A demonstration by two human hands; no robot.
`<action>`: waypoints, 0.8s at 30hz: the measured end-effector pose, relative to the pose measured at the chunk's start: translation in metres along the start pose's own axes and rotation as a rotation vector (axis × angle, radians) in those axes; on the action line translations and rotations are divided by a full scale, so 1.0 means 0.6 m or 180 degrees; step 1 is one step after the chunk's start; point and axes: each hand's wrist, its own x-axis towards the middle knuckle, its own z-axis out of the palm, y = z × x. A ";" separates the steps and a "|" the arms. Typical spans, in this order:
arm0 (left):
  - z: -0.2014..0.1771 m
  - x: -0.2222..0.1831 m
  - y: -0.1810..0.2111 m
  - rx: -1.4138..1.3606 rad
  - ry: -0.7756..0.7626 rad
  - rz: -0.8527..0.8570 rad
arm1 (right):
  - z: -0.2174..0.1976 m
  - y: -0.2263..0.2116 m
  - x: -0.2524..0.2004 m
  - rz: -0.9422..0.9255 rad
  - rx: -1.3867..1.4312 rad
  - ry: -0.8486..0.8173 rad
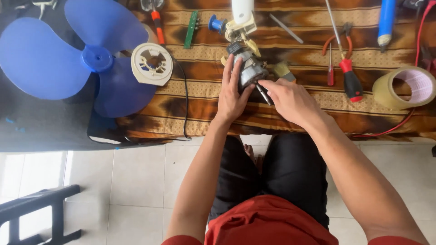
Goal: Reassembling and adjusting the motor components of an electric fan using hand tools on a workbench.
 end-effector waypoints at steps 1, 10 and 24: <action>0.001 -0.007 -0.002 0.0000 0.0005 -0.0026 | 0.008 0.004 -0.003 -0.0003 0.0000 -0.0027; 0.000 -0.005 0.000 0.0057 -0.0041 0.0021 | 0.002 -0.017 -0.010 -0.0112 -0.0343 0.0064; 0.005 0.000 -0.011 0.0009 0.0078 0.0112 | 0.000 -0.021 -0.004 -0.0203 -0.0771 0.0262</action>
